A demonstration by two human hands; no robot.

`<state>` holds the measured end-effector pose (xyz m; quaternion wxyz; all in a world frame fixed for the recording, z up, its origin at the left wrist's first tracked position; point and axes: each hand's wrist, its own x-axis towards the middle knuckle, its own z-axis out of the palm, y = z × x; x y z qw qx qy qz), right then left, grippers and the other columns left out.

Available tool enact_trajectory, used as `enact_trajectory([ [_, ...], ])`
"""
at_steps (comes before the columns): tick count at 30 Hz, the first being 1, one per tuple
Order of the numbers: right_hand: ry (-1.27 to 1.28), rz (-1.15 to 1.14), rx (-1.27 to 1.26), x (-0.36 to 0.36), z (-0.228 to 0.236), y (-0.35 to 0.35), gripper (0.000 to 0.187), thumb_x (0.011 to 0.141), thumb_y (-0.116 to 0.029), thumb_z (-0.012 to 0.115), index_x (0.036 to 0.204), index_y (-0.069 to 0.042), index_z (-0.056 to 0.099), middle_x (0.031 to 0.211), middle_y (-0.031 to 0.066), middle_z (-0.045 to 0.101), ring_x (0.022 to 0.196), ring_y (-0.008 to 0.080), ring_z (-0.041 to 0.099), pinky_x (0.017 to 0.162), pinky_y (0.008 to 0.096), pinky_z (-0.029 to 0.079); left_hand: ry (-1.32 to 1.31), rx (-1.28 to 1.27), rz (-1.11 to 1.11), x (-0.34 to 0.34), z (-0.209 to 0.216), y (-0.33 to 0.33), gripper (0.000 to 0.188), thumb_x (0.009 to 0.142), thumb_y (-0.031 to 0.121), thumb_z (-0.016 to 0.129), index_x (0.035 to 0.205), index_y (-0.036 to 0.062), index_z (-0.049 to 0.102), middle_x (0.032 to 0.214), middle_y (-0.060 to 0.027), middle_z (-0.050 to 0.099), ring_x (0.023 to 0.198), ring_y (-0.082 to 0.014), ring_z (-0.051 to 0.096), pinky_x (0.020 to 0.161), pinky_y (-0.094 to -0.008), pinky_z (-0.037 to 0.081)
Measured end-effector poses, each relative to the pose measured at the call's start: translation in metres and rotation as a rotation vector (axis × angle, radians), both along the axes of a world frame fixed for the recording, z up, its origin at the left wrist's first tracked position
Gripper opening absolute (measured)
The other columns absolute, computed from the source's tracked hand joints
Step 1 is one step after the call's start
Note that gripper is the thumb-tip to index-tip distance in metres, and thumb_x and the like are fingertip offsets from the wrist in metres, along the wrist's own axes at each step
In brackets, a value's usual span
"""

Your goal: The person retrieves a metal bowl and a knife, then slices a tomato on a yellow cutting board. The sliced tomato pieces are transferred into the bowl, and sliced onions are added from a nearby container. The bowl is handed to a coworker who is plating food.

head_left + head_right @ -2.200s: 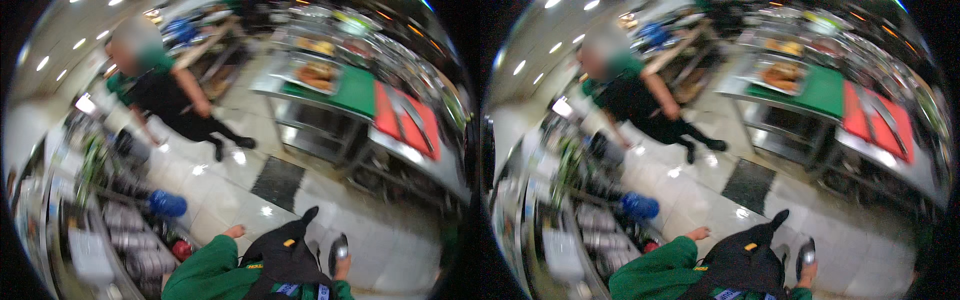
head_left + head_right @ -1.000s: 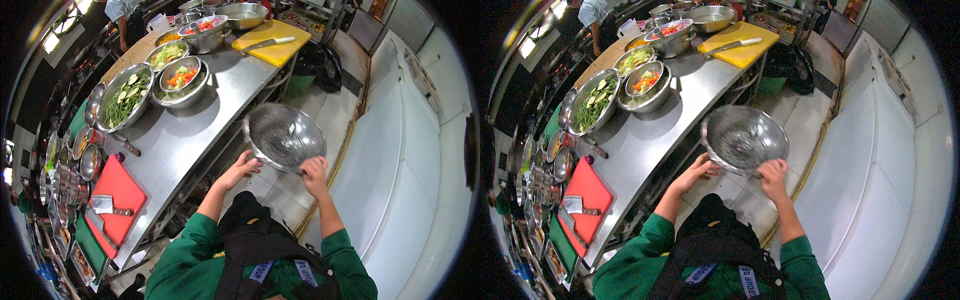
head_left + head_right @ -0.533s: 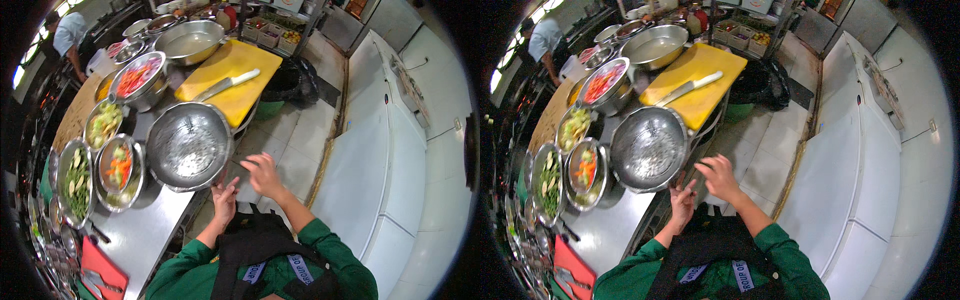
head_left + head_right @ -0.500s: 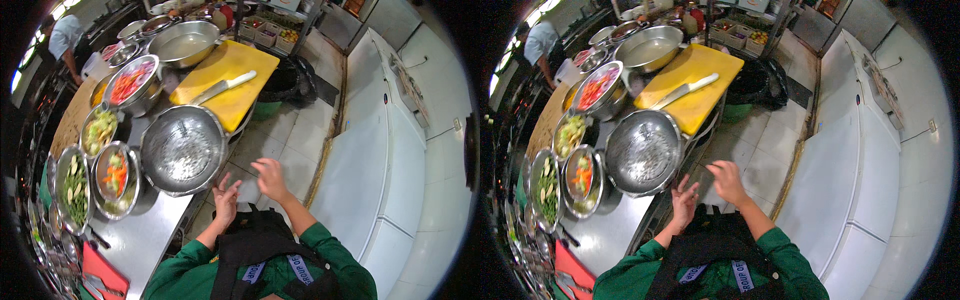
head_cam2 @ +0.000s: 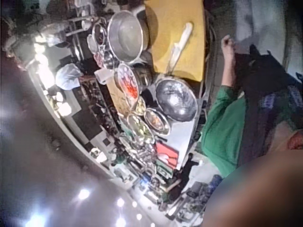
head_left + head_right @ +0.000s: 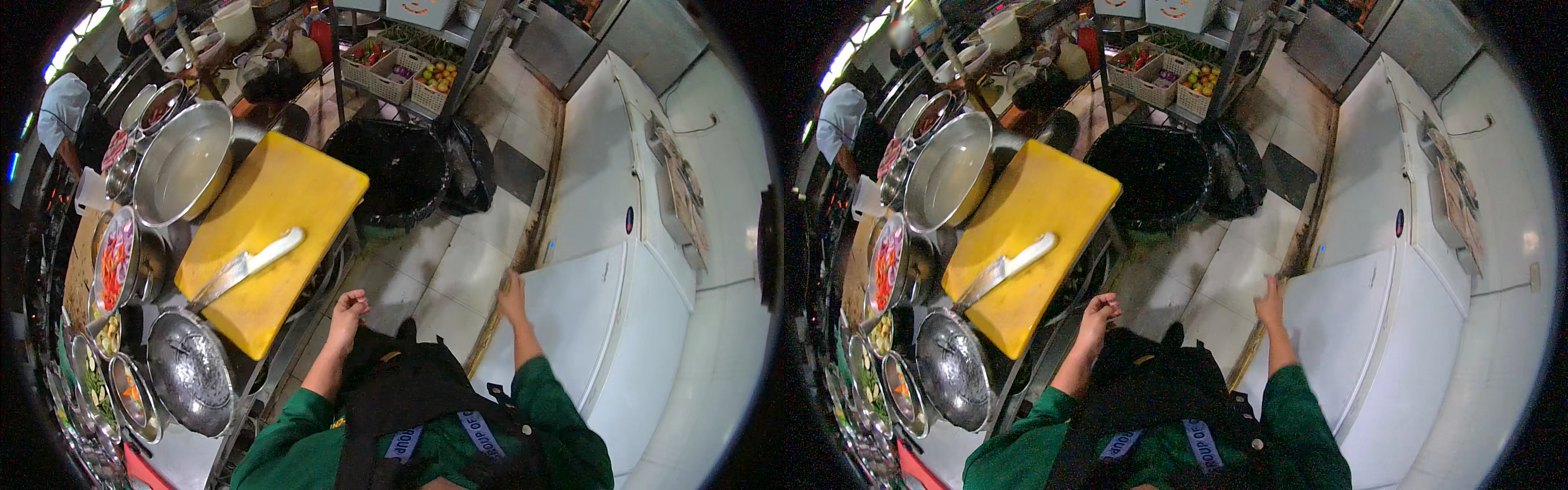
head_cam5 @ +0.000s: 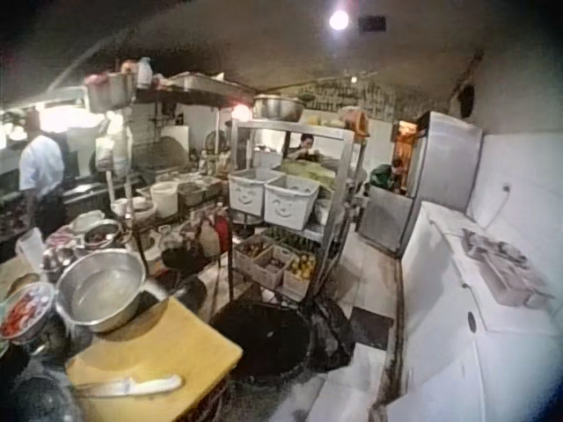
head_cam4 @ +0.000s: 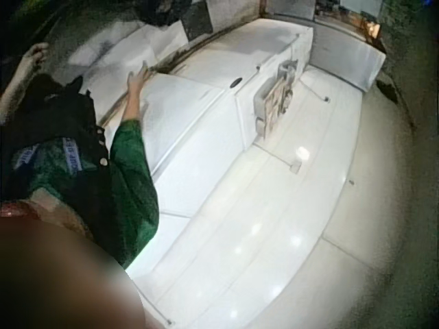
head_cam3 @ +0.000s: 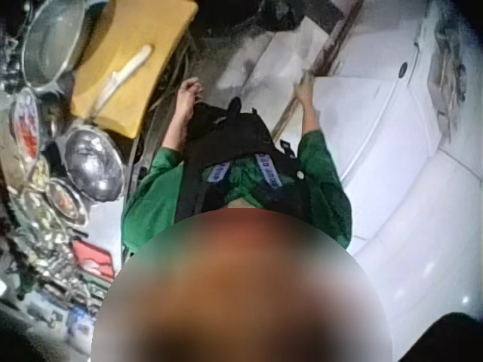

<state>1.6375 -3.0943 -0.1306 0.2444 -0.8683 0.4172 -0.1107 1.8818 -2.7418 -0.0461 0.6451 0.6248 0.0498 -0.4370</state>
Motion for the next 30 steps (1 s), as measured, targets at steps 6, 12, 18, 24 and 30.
enact_trajectory([
  [6,0.091,0.243,0.329,0.219,0.018,-0.168,0.047,0.075,-0.01,0.063,0.12,-0.011,0.051,0.111,0.0165,0.056,0.101,0.0329,0.056,0.086,0.0412,0.046,-0.143,0.157,-0.272,0.046,-0.007,-0.06,0.041,0.086,0.019,0.058,0.123,0.0035,0.048,0.107,-0.0059,0.058,0.097,-0.0161,0.055,0.081,-0.029,0.042],
  [12,0.282,0.468,0.212,0.309,0.011,-0.239,0.048,0.08,-0.01,0.06,0.127,-0.011,0.045,0.119,0.0197,0.053,0.107,0.0371,0.053,0.091,0.0429,0.043,-0.005,0.235,-0.422,0.115,-0.036,-0.167,0.057,0.085,0.032,0.061,0.13,0.0012,0.043,0.118,-0.0149,0.055,0.11,-0.0241,0.052,0.096,-0.0356,0.038],
  [18,0.372,0.556,0.054,0.348,0.037,-0.366,0.05,0.08,-0.01,0.06,0.128,-0.014,0.046,0.124,0.0179,0.046,0.112,0.037,0.048,0.096,0.0422,0.039,-0.568,0.024,-0.371,0.197,-0.008,-0.348,0.049,0.088,0.028,0.058,0.128,0.0038,0.045,0.119,-0.0201,0.05,0.11,-0.0311,0.053,0.092,-0.0373,0.044],
  [24,-0.014,0.866,-0.056,0.494,0.032,-0.48,0.042,0.084,-0.015,0.055,0.125,-0.008,0.049,0.123,0.0201,0.05,0.115,0.033,0.047,0.098,0.0407,0.037,-0.407,-0.058,-0.325,0.214,0.0,-0.412,0.049,0.091,0.029,0.056,0.132,0.007,0.042,0.12,-0.0124,0.05,0.113,-0.0223,0.048,0.098,-0.0335,0.038],
  [30,0.133,1.01,-0.063,0.675,-0.013,-0.531,0.042,0.087,-0.019,0.052,0.127,-0.006,0.048,0.131,0.0178,0.047,0.12,0.0306,0.044,0.101,0.0406,0.035,-0.046,0.775,0.478,0.091,-0.023,-0.338,0.056,0.084,0.033,0.059,0.131,0.0071,0.043,0.12,-0.0184,0.054,0.11,-0.0318,0.053,0.095,-0.0384,0.041],
])
